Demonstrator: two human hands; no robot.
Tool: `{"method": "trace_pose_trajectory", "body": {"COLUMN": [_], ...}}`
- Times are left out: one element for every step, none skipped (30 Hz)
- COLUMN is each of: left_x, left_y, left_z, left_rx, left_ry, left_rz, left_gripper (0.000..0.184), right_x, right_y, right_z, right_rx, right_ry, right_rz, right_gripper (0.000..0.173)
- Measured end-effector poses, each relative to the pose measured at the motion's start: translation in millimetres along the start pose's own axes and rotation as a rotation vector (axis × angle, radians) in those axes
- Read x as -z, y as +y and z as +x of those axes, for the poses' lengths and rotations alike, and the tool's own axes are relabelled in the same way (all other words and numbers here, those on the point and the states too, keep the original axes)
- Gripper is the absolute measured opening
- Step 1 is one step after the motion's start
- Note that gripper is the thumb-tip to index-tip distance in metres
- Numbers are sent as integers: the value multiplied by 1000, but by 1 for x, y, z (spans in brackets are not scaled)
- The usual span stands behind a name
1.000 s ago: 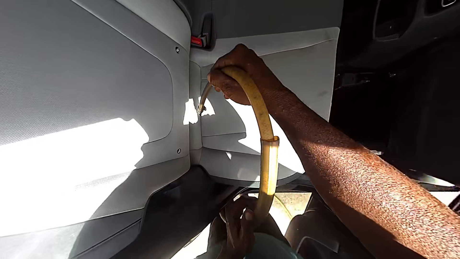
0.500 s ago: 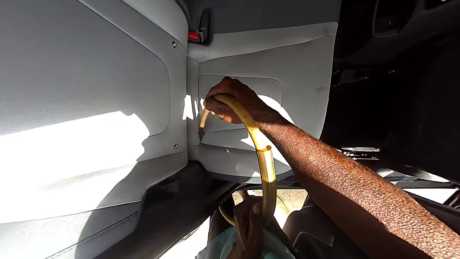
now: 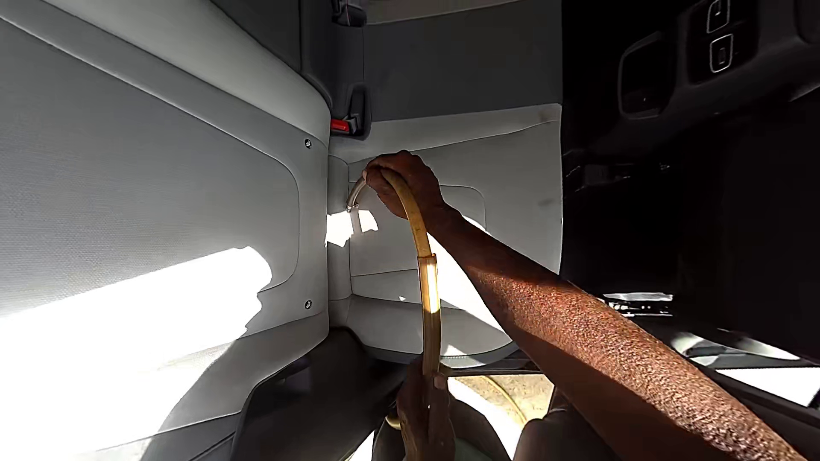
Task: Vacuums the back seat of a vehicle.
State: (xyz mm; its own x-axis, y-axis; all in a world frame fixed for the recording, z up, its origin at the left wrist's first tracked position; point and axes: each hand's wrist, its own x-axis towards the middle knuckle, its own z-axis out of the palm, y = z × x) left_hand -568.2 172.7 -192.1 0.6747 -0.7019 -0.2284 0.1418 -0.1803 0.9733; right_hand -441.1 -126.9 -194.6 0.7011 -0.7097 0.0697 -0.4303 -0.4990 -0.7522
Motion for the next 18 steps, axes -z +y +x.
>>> {"method": "trace_pose_trajectory", "body": {"left_x": [1,2,3,3,4,4,5,9,13,20,27,34,40,44,46,45,41,35], "left_y": [0,-1,-1,-2,-2,-2,-2,-1,2,4,4,4,4,5,7,13,26,37], "left_z": [6,11,15,17,20,24,31,42,59,81,106,133,161,188,212,233,249,262], "left_rx": [3,1,-4,-8,-3,17,50,70,68,50,16,-19,-53,-101,-156,-188,-190,-195], "left_ry": [5,-1,-11,-30,-47,-52,-53,-44,-17,29,76,98,89,75,53,51,68,120], "left_rz": [28,34,24,-11,-73,-152,-223,-238,-188,-84,54,200,311,383,424,444,471,524], "left_gripper": [67,69,72,76,80,82,80,72,57,42,36,43,57,67,70,61,50,38], "right_x": [2,3,5,7,9,10,12,14,16,17,18,18,17,15,12,8,4,-1], "right_y": [1,1,2,2,2,0,-2,-5,-11,-18,-28,-38,-50,-62,-73,-82,-89,-93], "right_z": [12,22,31,39,46,50,54,54,50,42,28,12,-5,-21,-35,-46,-54,-60], "right_rx": [0,-8,-17,-20,-12,-1,16,31,45,59,70,80,74,63,55,49,40,27], "right_ry": [38,61,70,76,87,103,121,131,131,127,116,112,99,85,76,76,74,72], "right_rz": [-20,-33,-41,-44,-42,-41,-42,-42,-47,-50,-57,-68,-90,-126,-160,-193,-222,-262], "right_gripper": [28,28,29,29,29,30,29,29,28,28,27,25,24,23,21,21,21,21]}}
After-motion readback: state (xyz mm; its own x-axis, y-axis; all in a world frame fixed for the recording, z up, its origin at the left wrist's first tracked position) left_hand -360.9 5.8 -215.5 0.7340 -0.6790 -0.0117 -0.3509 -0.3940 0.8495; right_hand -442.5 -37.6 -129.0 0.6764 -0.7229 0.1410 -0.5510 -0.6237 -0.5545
